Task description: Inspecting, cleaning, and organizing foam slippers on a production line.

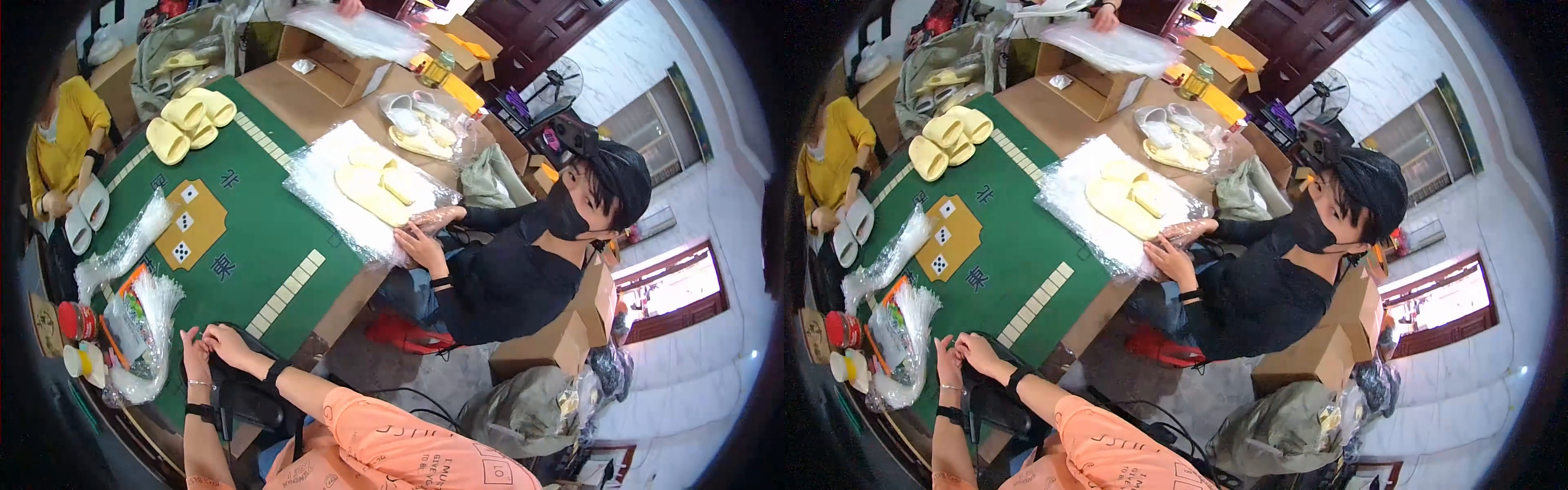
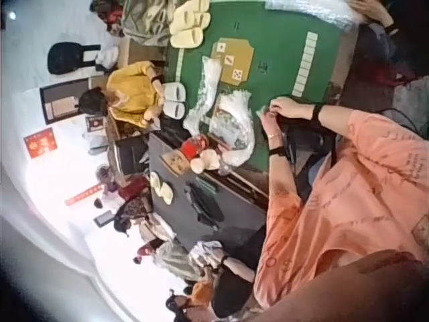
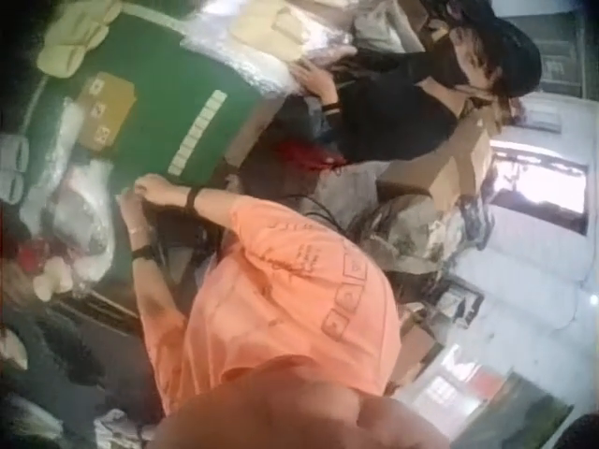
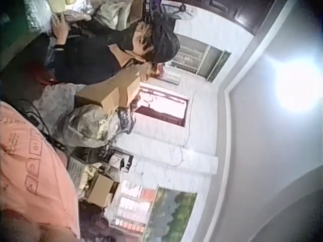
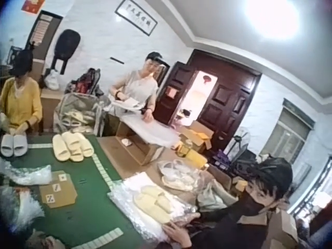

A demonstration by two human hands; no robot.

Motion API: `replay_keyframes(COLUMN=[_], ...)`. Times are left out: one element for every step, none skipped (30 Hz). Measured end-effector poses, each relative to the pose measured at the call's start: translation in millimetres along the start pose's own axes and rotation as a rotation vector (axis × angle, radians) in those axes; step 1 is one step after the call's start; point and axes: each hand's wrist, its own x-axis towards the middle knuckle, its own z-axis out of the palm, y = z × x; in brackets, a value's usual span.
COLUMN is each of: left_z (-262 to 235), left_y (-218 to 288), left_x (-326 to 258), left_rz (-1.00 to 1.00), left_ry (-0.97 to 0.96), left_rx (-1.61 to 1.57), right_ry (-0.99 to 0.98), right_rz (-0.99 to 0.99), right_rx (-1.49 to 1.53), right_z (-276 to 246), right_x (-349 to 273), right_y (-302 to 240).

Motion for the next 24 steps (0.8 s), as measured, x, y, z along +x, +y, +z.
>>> replay_keyframes(left_z=[1.5, 2.1, 3.9, 5.0, 6.7, 6.8, 7.8, 7.0, 6.7, 5.1, 4.4, 2.5, 1.2, -0.1, -1.2, -2.0, -3.1, -3.7, -4.2, -4.8, -5.2, -4.9, -3.6, -2.0], left_y=[-0.9, -1.9, -2.6, -3.2, -4.8, -5.3, -6.7, -6.7, -7.5, -6.6, -7.6, -6.9, -6.6, -6.1, -5.7, -5.8, -5.6, -5.4, -4.9, -4.5, -3.7, -2.7, -2.1, -1.4], left_x=[-1.0, -3.0, -3.9, -5.4, -7.1, -8.6, -9.4, -10.1, -10.5, -10.2, -10.9, -10.9, -11.5, -12.0, -13.2, -15.1, -18.2, -21.6, -25.2, -30.1, -34.5, -38.0, -40.5, -41.8], left_rz=[0.022, 0.013, 0.035, 0.064, 0.079, 0.089, 0.124, 0.13, 0.112, 0.104, 0.127, 0.128, 0.14, 0.126, 0.16, 0.173, 0.29, 0.437, 0.409, 0.427, 0.433, 0.443, 0.413, 0.327], left_ry=[-0.042, -0.011, -0.007, -0.075, -0.031, 0.005, 0.015, 0.06, 0.037, 0.009, -0.003, 0.001, -0.035, -0.038, -0.017, -0.045, -0.035, -0.031, -0.021, -0.017, -0.012, -0.008, -0.002, 0.047], left_rx=[-0.055, -0.119, 0.01, 0.001, 0.051, 0.094, 0.066, 0.086, 0.107, 0.113, 0.114, 0.112, 0.156, 0.217, 0.313, 0.287, 0.491, 0.711, 0.696, 0.769, 0.838, 0.844, 0.72, 0.63], right_ry=[-0.047, -0.093, -0.084, -0.076, -0.109, -0.074, -0.09, -0.12, -0.066, -0.054, -0.073, -0.083, -0.05, -0.051, -0.053, -0.068, -0.054, -0.01, 0.032, 0.03, 0.009, -0.017, -0.016, -0.034], right_rz=[0.044, 0.133, 0.117, 0.063, 0.055, 0.012, -0.019, -0.009, -0.069, -0.117, -0.058, 0.014, -0.049, -0.049, -0.011, 0.047, 0.028, 0.034, 0.056, 0.043, 0.041, 0.097, 0.039, 0.021], right_rx=[0.105, 0.185, 0.196, 0.156, 0.132, 0.123, 0.075, 0.007, -0.007, 0.017, 0.077, 0.128, 0.088, 0.086, 0.098, 0.103, 0.107, 0.108, 0.105, 0.113, 0.097, 0.053, 0.084, 0.064], right_z=[0.5, 2.8, 4.0, 6.4, 8.0, 9.4, 10.6, 11.6, 12.3, 12.6, 12.6, 12.6, 12.9, 12.9, 13.0, 13.0, 13.4, 13.9, 14.4, 14.7, 14.7, 14.0, 12.9, 10.0], right_x=[0.7, 1.7, 2.0, 2.3, 2.1, 2.1, 1.5, 1.2, 0.3, 0.2, -0.1, 0.0, 0.0, 0.4, 1.0, 1.4, 2.1, 2.5, 2.4, 2.2, 1.5, 1.1, 0.9, 1.2], right_y=[0.4, 0.8, 1.3, 1.5, 1.8, 2.3, 2.6, 3.0, 3.5, 4.2, 5.1, 6.5, 7.8, 9.7, 11.7, 13.7, 15.3, 16.2, 16.3, 15.5, 13.8, 11.4, 8.6, 6.4])
